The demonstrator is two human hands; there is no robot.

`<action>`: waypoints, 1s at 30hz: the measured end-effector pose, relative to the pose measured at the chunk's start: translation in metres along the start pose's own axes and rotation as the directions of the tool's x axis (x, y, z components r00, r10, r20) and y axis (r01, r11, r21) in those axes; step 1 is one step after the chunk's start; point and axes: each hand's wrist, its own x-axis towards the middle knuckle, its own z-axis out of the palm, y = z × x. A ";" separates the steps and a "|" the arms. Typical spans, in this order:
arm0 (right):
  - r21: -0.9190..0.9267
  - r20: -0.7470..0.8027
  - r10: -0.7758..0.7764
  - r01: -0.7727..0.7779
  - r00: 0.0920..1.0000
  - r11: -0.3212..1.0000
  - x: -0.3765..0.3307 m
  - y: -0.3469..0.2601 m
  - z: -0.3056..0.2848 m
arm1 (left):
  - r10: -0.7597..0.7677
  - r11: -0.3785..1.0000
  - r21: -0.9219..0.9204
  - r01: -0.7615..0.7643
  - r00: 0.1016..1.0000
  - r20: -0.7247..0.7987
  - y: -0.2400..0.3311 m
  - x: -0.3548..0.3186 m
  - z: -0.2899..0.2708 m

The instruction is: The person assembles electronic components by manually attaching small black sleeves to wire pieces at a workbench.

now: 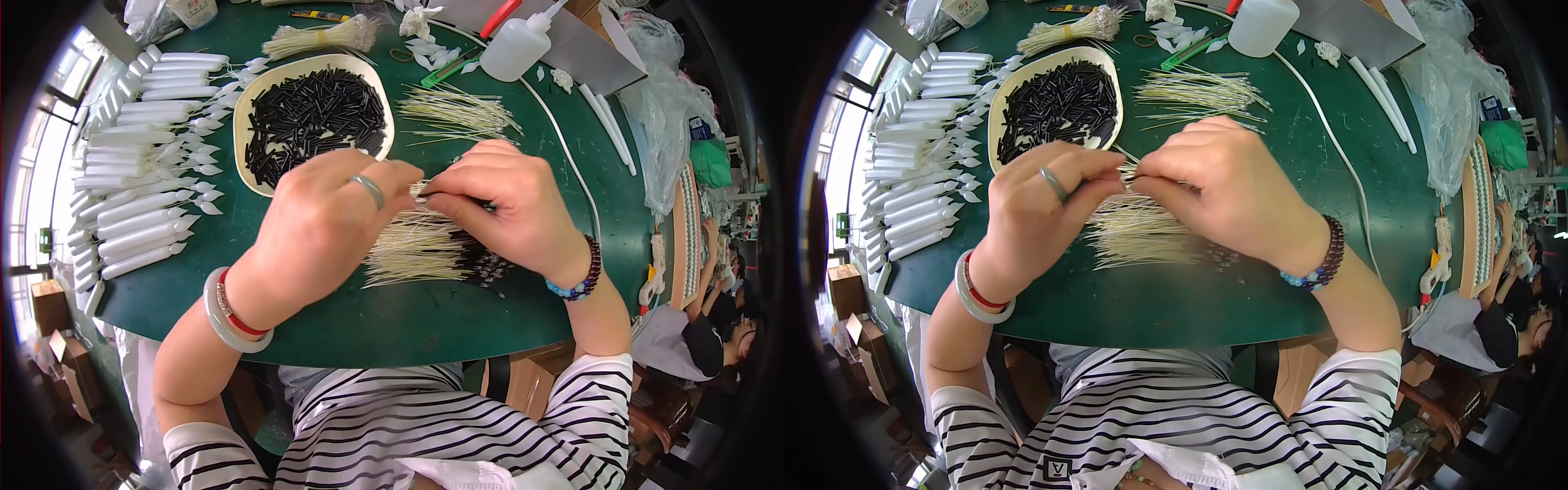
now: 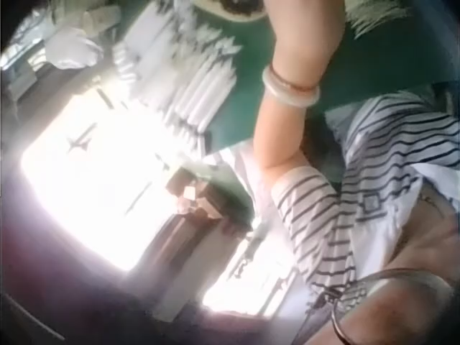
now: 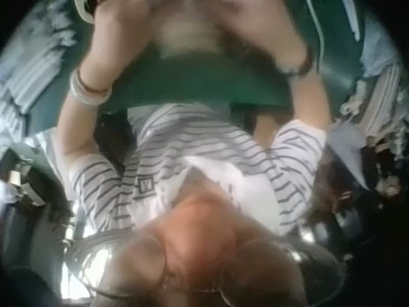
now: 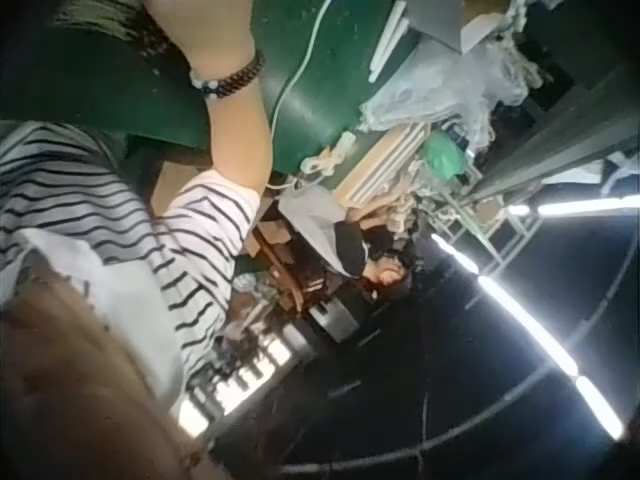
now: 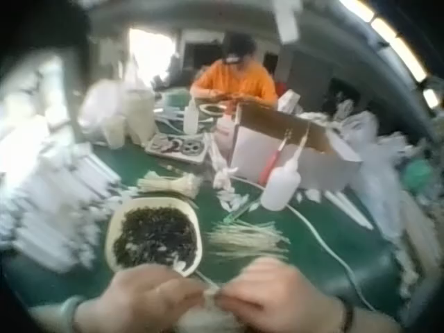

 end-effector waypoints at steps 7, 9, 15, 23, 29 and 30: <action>-0.016 -0.041 0.037 -0.038 0.998 0.999 -0.004 0.005 -0.010 | 0.063 0.997 0.033 -0.063 0.998 0.005 -0.004 0.002 -0.001; -0.035 -0.047 0.014 -0.015 0.999 0.999 -0.004 0.005 -0.006 | 0.115 0.993 0.008 -0.115 0.993 -0.021 -0.005 0.003 0.000; -0.034 -0.010 -0.033 0.033 0.999 0.999 -0.006 0.006 -0.010 | 0.093 0.995 -0.026 -0.093 0.996 -0.010 -0.006 0.001 -0.001; -0.292 -0.024 0.287 -0.281 0.958 0.914 -0.009 0.050 -0.035 | 0.151 0.984 0.072 -0.162 0.980 0.131 -0.010 -0.003 0.015; -0.401 -0.035 0.241 -0.235 0.970 0.885 -0.014 0.063 -0.016 | 0.028 0.999 0.022 -0.030 0.996 0.082 -0.023 0.003 -0.005; -0.442 -0.038 0.222 -0.215 0.974 0.871 -0.015 0.063 -0.015 | -0.085 0.992 0.103 0.075 0.991 0.106 -0.027 0.007 -0.012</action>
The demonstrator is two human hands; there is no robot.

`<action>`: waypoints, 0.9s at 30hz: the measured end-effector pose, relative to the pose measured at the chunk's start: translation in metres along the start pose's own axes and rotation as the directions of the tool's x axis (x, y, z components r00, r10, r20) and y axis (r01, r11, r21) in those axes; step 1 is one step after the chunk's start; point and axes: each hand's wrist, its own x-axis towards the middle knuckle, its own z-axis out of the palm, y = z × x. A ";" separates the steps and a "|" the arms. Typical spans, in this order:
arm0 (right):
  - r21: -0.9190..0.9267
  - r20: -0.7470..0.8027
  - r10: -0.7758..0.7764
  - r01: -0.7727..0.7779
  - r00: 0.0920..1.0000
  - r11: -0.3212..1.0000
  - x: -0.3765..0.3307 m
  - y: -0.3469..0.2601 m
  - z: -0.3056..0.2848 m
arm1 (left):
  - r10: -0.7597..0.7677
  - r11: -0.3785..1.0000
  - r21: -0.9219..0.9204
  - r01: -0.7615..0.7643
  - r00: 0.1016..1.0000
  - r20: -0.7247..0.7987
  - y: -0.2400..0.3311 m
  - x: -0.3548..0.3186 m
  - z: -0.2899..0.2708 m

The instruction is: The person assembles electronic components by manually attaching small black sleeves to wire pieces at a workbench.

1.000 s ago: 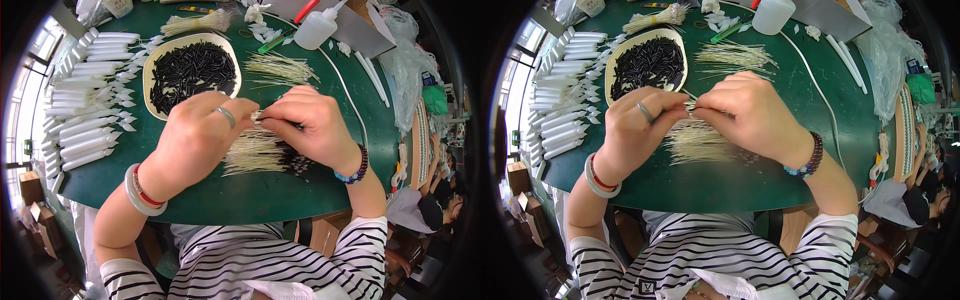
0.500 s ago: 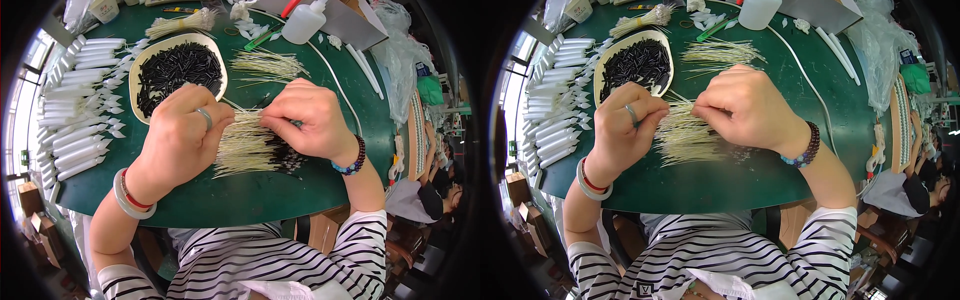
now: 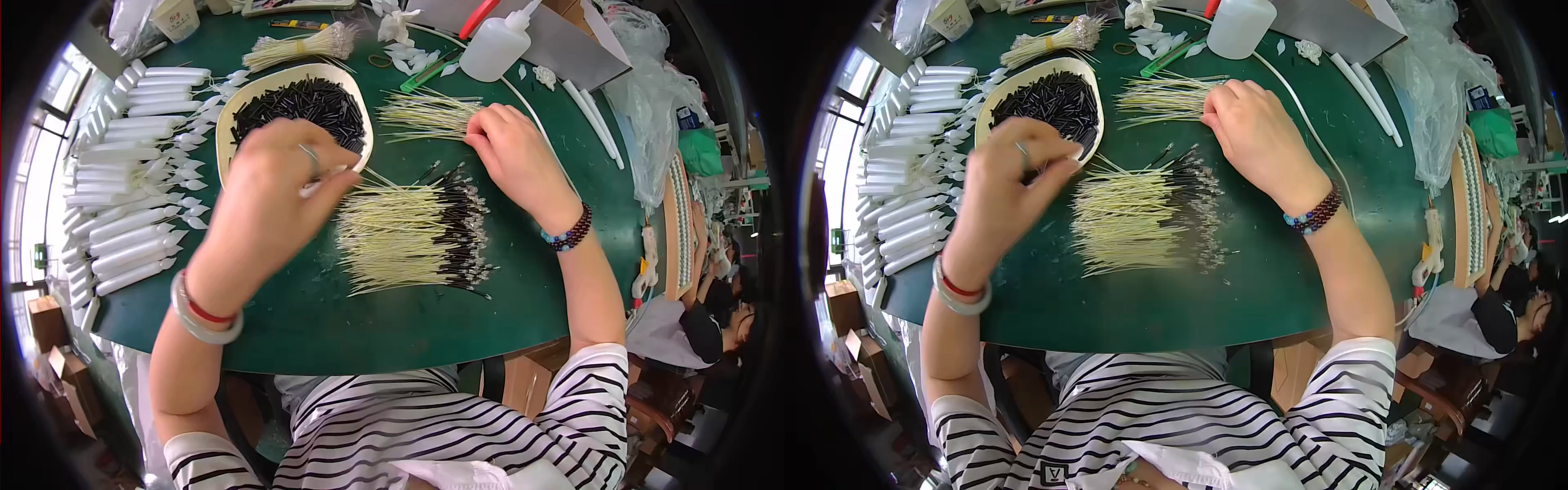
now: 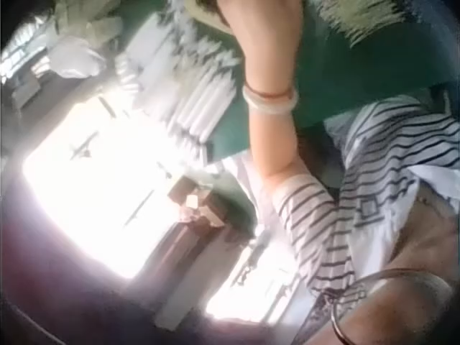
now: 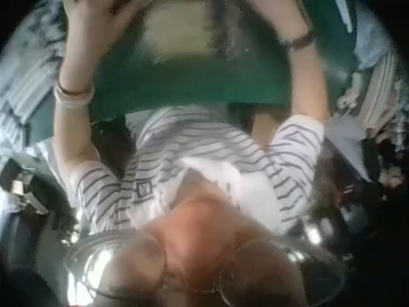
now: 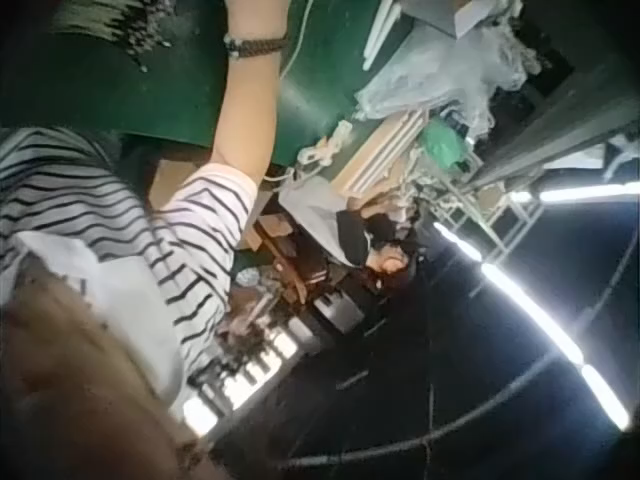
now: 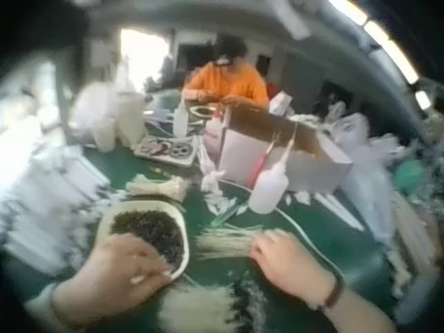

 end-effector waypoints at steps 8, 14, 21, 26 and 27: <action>0.178 -0.037 -0.033 0.039 0.999 0.983 0.001 -0.003 -0.005 | -0.090 0.994 0.063 0.085 0.991 0.094 -0.023 0.002 -0.005; 0.225 -0.018 -0.070 0.072 0.997 0.972 0.003 -0.007 -0.012 | -0.059 0.991 0.122 0.053 0.997 0.054 -0.021 0.002 -0.004; 0.206 0.015 -0.074 0.070 0.997 0.976 0.005 -0.005 -0.010 | 0.003 0.988 0.153 -0.024 0.991 0.134 -0.020 0.005 -0.001; 0.418 0.027 0.230 -0.220 0.973 0.881 0.004 0.001 -0.014 | 0.005 0.978 0.208 -0.036 0.989 0.150 -0.017 0.008 0.002; 0.417 0.014 0.244 -0.228 0.970 0.880 0.006 0.003 -0.012 | -0.014 0.974 0.224 -0.019 0.989 0.145 -0.016 0.008 0.002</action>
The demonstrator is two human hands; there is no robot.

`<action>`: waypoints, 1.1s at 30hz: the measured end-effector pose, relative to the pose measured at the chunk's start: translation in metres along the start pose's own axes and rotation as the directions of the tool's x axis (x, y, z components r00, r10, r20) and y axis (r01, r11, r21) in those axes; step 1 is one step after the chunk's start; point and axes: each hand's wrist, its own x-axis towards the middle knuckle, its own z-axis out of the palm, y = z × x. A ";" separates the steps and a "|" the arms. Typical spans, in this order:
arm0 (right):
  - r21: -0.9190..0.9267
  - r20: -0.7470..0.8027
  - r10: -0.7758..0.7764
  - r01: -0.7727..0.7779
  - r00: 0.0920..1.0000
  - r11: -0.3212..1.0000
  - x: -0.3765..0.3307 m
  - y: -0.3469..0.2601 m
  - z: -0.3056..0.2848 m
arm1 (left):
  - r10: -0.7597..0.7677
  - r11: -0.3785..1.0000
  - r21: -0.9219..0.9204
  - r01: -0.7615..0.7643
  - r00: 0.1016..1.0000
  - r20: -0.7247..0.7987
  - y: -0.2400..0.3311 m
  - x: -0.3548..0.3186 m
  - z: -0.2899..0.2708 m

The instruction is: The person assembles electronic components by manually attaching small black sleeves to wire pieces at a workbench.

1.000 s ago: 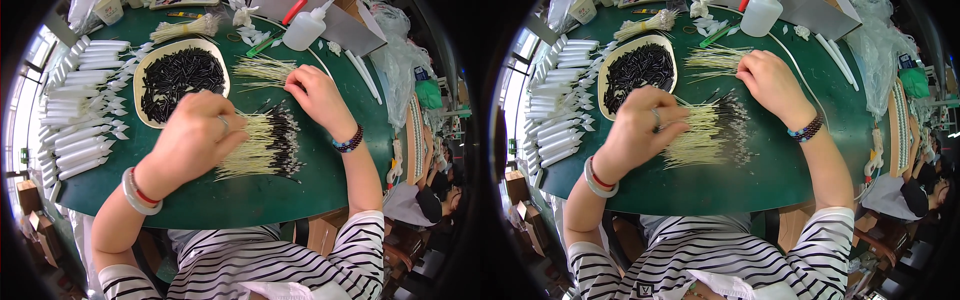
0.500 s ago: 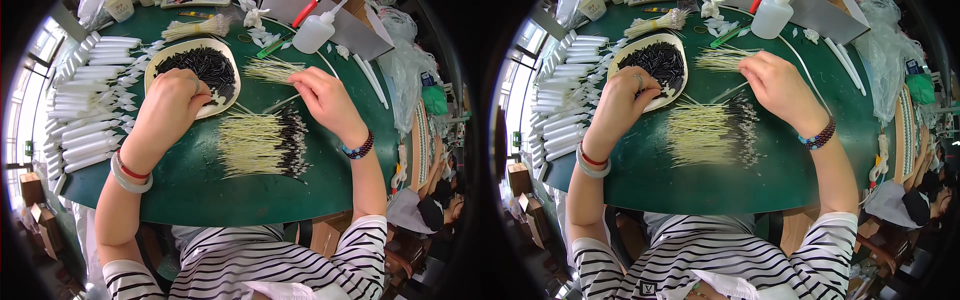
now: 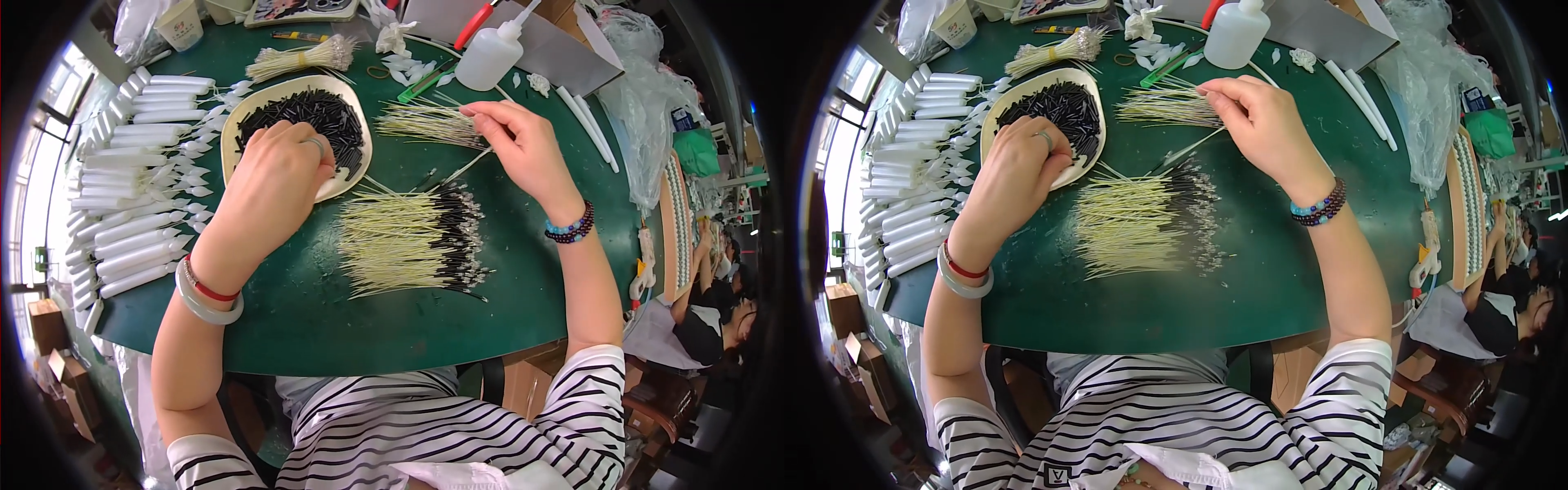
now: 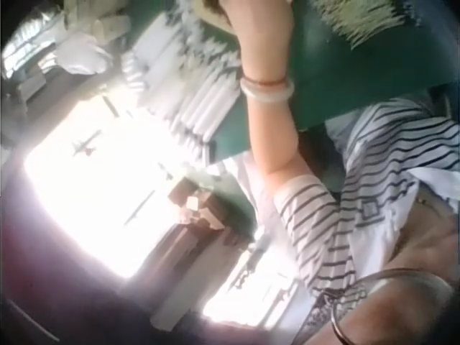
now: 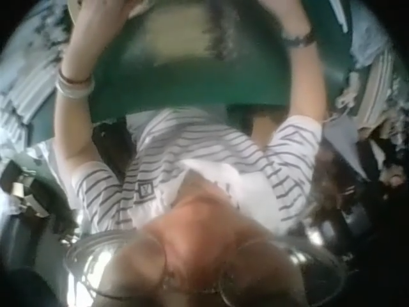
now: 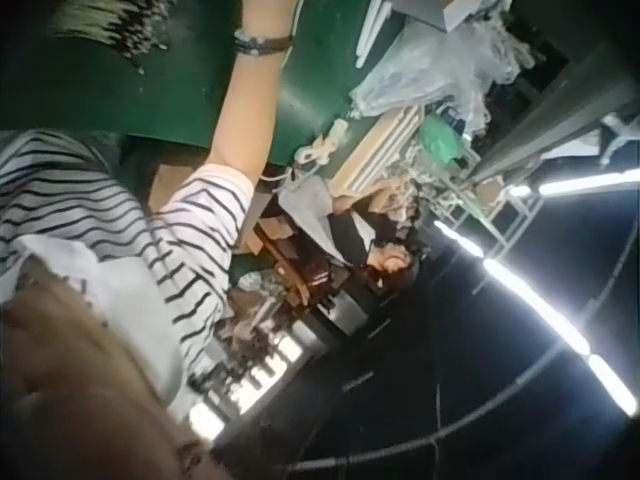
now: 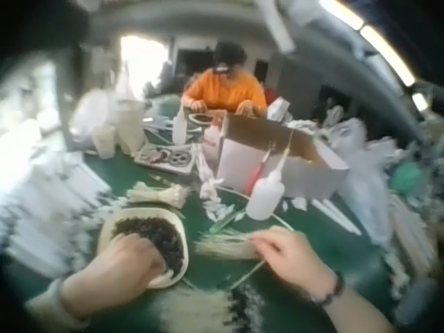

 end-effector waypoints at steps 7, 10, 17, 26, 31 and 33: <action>0.071 0.013 0.011 -0.012 1.000 0.997 0.000 0.009 0.000 | -0.021 0.997 -0.080 0.004 0.976 -0.217 0.003 0.002 -0.007; 0.049 0.055 0.009 -0.012 0.998 0.999 0.001 0.009 -0.004 | -0.022 0.990 -0.140 -0.014 0.968 -0.248 0.007 -0.001 -0.009; -0.171 -0.052 -0.120 0.110 0.991 0.979 -0.001 0.009 -0.003 | 0.012 0.989 -0.142 -0.051 0.965 -0.263 0.008 -0.004 -0.010; -0.094 -0.247 -0.173 0.155 0.953 0.984 -0.003 -0.014 -0.011 | 0.016 0.974 -0.210 -0.087 0.948 -0.319 0.015 -0.003 -0.009; -0.008 -0.195 -0.257 0.260 0.947 0.966 -0.010 -0.039 0.001 | 0.194 0.979 -0.003 -0.205 0.934 -0.301 0.032 0.002 -0.005; 0.055 -0.181 -0.274 0.287 0.945 0.956 -0.013 -0.048 0.003 | 0.264 0.964 0.031 -0.265 0.930 -0.255 0.032 0.004 0.000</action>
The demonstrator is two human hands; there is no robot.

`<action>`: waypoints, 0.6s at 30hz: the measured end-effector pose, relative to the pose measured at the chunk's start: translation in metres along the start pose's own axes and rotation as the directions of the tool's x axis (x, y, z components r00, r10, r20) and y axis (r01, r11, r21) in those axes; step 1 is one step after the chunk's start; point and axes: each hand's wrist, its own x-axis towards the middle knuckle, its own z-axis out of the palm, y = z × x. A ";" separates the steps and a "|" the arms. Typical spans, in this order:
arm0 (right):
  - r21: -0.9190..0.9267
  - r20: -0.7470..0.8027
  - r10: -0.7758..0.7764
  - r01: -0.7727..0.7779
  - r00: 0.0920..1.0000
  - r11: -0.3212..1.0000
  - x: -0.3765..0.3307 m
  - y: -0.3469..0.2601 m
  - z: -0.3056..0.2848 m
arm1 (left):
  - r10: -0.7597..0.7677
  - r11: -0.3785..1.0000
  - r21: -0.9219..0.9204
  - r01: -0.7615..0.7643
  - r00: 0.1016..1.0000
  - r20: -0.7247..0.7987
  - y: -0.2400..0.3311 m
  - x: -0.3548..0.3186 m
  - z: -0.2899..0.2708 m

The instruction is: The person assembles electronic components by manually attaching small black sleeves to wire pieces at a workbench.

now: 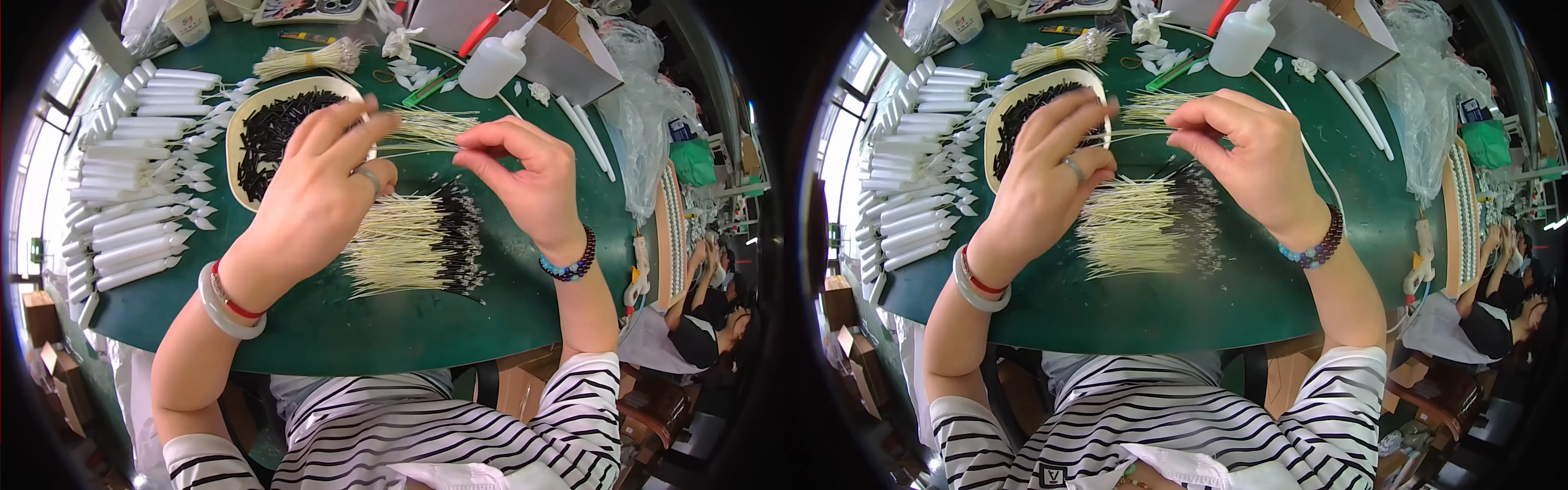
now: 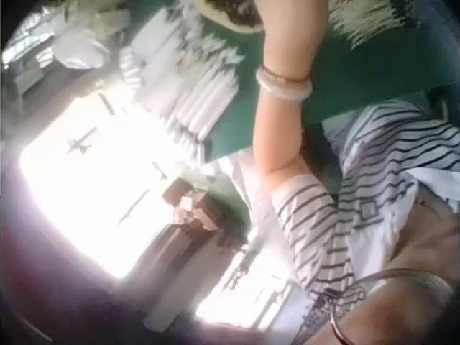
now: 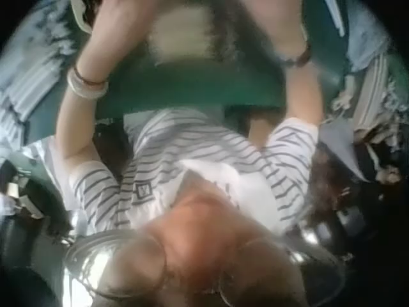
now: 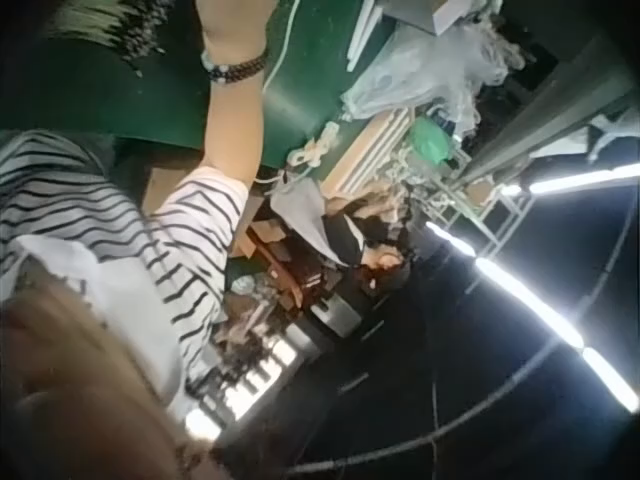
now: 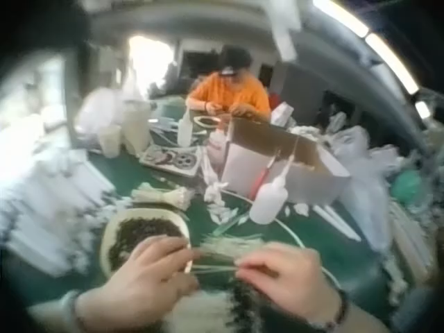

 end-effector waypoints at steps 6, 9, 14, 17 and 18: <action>-0.009 0.077 0.086 -0.086 0.993 0.996 0.000 0.018 -0.008 | -0.048 0.998 -0.043 0.052 0.993 0.104 -0.013 -0.009 0.000; -0.176 0.155 0.091 -0.063 0.984 0.982 0.003 0.042 -0.021 | -0.041 0.999 0.001 0.041 0.987 0.158 -0.019 -0.010 -0.011; -0.343 0.146 -0.032 0.081 0.989 0.936 -0.001 0.048 -0.014 | -0.032 0.999 0.021 0.029 0.982 0.184 -0.014 -0.011 -0.011; -0.204 0.099 -0.199 0.215 0.975 0.955 0.004 0.007 0.002 | -0.001 1.000 -0.011 0.003 0.980 0.200 -0.001 -0.008 -0.008; -0.228 0.157 -0.273 0.304 0.949 0.925 0.001 -0.006 0.014 | 0.034 0.999 0.010 -0.037 0.979 0.200 0.005 -0.007 -0.008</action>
